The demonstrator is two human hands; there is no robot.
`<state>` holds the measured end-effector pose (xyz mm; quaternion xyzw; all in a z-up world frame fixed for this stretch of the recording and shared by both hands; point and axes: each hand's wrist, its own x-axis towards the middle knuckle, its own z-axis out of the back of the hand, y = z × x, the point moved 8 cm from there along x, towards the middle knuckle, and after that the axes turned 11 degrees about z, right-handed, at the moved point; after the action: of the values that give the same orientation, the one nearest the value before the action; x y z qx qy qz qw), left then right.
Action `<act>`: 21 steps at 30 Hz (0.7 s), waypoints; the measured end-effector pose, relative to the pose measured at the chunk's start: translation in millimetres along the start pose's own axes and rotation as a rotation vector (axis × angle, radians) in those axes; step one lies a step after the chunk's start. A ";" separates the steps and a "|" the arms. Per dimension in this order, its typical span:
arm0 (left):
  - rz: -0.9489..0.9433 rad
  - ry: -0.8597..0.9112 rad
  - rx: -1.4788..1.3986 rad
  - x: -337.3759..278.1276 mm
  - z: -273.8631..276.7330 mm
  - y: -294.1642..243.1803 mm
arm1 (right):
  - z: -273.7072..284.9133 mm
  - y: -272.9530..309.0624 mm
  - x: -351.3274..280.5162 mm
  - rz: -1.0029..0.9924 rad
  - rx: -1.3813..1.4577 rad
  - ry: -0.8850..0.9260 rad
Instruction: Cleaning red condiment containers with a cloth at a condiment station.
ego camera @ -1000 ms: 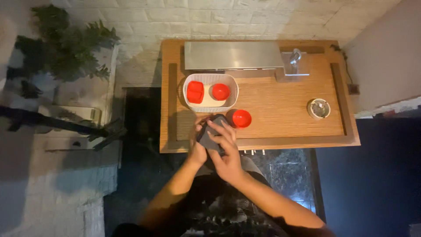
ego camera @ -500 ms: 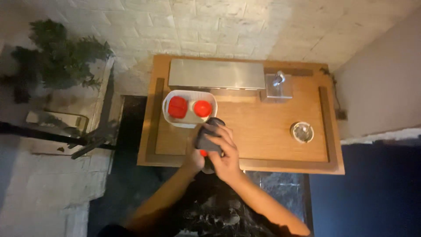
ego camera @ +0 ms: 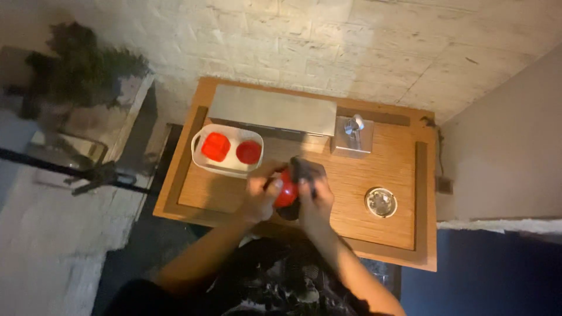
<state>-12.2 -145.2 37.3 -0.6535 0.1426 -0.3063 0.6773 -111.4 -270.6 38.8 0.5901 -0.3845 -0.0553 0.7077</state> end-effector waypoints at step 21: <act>0.437 -0.462 -0.786 -36.2 -23.2 54.3 | -6.0 -21.2 -0.2 -0.175 0.149 0.212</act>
<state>-41.5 -144.2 -25.5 -0.8649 0.2268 0.0720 0.4420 -100.0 -272.0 20.1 0.6749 -0.2578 -0.0254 0.6909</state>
